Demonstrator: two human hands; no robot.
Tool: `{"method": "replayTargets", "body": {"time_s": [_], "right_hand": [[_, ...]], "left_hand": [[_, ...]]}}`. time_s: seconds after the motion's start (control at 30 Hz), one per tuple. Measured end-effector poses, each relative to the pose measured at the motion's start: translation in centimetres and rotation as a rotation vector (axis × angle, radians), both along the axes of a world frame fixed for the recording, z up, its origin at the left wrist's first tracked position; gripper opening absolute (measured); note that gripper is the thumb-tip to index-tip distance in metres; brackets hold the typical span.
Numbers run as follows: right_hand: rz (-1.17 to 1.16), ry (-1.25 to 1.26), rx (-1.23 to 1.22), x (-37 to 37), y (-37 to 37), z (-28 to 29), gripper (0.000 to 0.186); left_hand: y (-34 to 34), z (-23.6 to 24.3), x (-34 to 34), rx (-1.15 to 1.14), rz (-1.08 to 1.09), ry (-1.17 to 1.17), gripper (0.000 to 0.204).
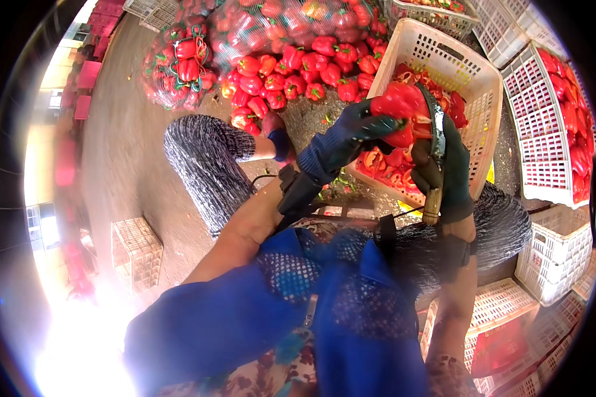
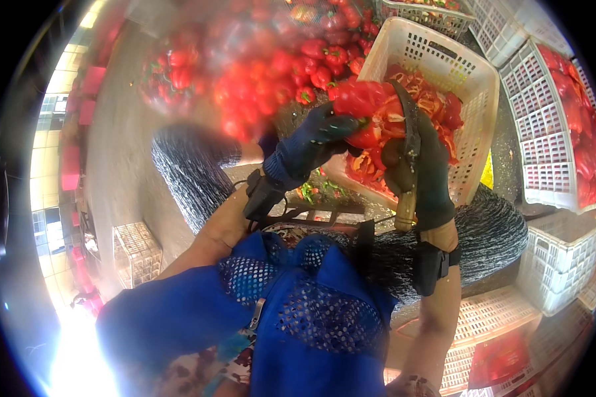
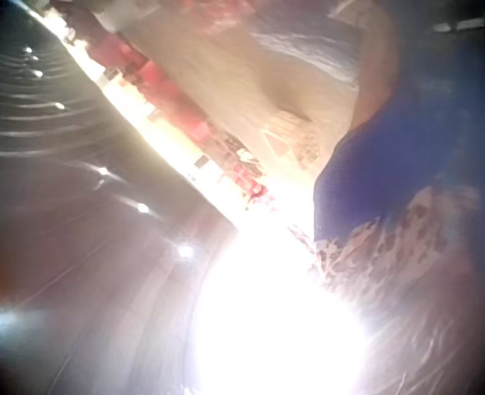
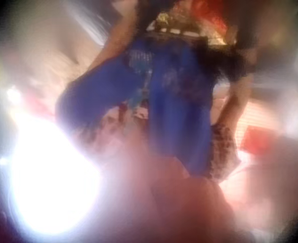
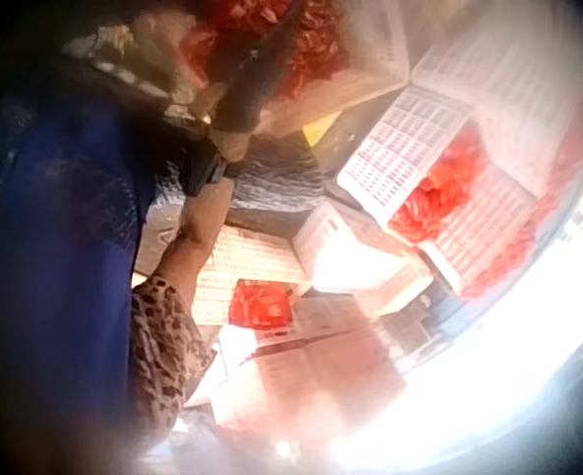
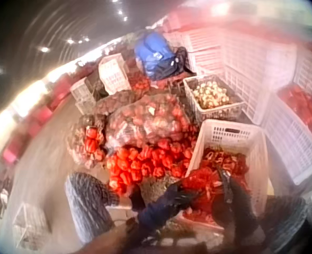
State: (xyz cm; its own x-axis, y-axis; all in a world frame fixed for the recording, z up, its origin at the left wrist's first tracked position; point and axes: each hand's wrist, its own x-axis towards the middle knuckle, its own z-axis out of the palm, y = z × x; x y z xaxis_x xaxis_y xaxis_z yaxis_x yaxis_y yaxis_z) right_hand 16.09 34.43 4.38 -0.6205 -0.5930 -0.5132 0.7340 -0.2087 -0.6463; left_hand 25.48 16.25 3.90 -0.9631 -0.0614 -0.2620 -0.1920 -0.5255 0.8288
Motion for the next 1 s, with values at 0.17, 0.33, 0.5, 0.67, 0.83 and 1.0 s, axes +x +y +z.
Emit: {"method": "replayTargets", "body": {"time_s": [0.17, 0.33, 0.5, 0.67, 0.83, 1.0], "right_hand": [[0.094, 0.123, -0.082, 1.2, -0.1, 2.7, 0.052], [0.041, 0.151, -0.399, 2.6, 0.7, 3.6, 0.042], [-0.131, 0.144, -0.654, -1.2, 2.3, -0.6, 0.037], [-0.151, 0.271, -0.068, -2.5, 2.2, 2.6, 0.041], [0.050, 0.497, 0.380, 0.8, -0.2, -0.6, 0.040], [0.213, 0.177, -0.041, 1.0, 0.1, -0.5, 0.035]], "left_hand": [[-0.1, -2.8, 1.1, 0.221, 0.092, 0.134, 0.038], [0.0, -3.9, 1.5, 0.666, 0.016, 0.095, 0.059], [0.5, -2.0, 2.1, 0.452, 0.031, -0.038, 0.073], [-1.5, -7.1, 1.6, 0.895, -0.178, 0.137, 0.070], [-1.1, -4.3, 0.3, 0.334, -0.041, -0.054, 0.051], [-2.0, -2.6, 0.1, -0.193, -0.145, 0.087, 0.053]]}}
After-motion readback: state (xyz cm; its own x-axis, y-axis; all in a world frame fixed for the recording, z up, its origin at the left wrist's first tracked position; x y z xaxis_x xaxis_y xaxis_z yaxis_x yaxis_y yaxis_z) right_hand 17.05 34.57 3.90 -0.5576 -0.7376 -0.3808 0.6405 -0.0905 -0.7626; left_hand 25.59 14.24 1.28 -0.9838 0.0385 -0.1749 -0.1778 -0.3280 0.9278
